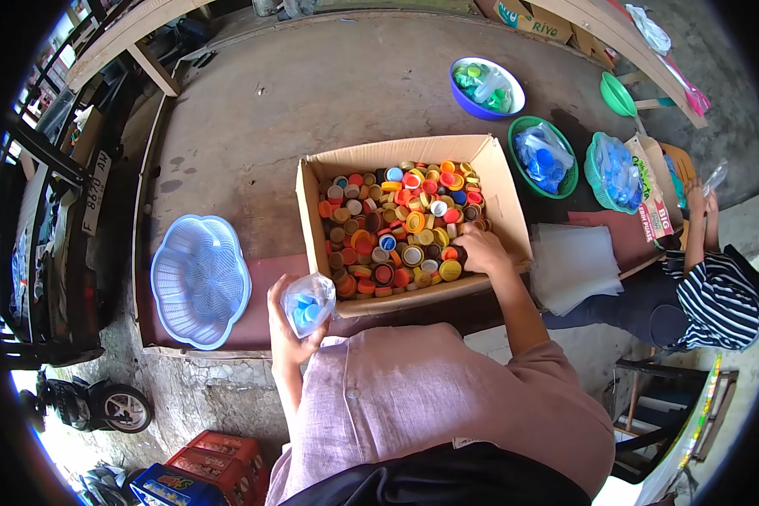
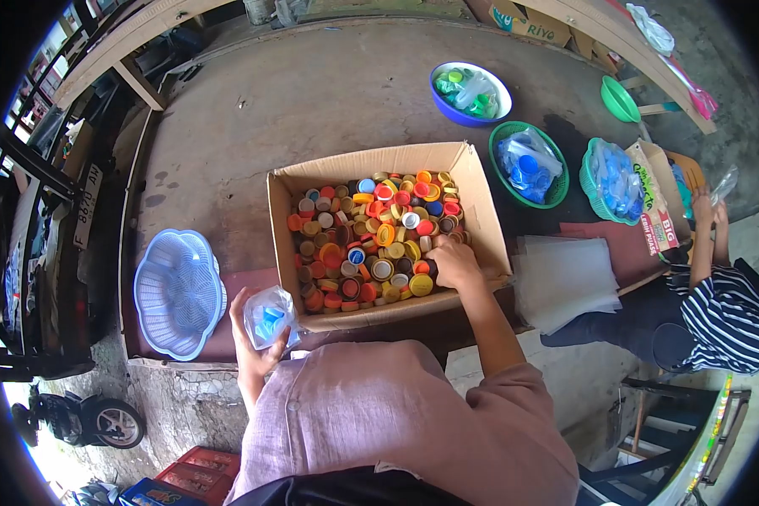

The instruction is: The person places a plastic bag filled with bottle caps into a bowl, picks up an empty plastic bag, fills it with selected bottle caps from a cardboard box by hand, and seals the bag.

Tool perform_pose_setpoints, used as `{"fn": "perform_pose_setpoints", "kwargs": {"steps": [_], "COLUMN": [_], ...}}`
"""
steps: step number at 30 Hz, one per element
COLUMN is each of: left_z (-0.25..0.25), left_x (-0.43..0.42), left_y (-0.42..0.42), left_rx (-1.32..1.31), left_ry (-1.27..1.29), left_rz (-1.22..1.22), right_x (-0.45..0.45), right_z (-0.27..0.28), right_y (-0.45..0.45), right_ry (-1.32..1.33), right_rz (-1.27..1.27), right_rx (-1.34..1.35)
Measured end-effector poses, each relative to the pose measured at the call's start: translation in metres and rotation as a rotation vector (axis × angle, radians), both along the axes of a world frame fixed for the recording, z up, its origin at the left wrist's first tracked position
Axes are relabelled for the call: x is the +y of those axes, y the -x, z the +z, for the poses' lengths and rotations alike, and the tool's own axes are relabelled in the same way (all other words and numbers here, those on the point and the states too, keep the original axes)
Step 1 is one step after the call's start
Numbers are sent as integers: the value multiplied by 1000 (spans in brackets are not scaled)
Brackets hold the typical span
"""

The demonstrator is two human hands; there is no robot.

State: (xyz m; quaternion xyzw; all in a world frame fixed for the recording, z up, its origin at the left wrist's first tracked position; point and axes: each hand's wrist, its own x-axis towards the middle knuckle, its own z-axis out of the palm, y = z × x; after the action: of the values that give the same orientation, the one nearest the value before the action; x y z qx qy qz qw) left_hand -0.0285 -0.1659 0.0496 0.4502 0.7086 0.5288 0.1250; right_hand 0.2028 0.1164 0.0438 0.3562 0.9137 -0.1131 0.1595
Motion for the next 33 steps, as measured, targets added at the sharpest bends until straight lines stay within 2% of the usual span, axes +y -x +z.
{"fn": "perform_pose_setpoints", "kwargs": {"steps": [2, 5, 10, 12, 16, 20, 23, 25, 28, 31, 33], "left_z": [0, 0, -2, -1, -2, -1, -1, -1, 0, -3, -2], "left_x": [0, 1, 0, -1, 0, 2, 3, 2, 2, 3, 3], "left_y": [-1, -2, -1, -1, -1, -2, -3, -2, -2, -2, -2], "left_rx": [4, 8, 16, 14, 17, 33, -2, 17, 15, 11, 19], "left_ry": [4, 10, 12, 15, 14, 12, -3, -10, -6, -14, -10], "left_rz": [-3, 9, 13, 14, 6, -2, -2, -2, -5, -11, -10], "right_x": [3, 11, 16, 12, 6, -1, 0, 3, 1, -1, 3], "right_z": [-10, -1, -13, -9, -14, -2, -5, -14, -8, 5, -6], "right_y": [-6, -8, -11, -10, -8, -1, -2, -3, -2, 1, -3], "right_ry": [-17, 55, 45, 219, 149, 260, 279, 245, 270, 241, 217], "right_rz": [-2, -14, -108, -198, -133, -161, -125, -104, -147, -211, -205], "right_rx": [91, 388, 456, 576, 606, 518, 561, 744, 834, 785, 791]}}
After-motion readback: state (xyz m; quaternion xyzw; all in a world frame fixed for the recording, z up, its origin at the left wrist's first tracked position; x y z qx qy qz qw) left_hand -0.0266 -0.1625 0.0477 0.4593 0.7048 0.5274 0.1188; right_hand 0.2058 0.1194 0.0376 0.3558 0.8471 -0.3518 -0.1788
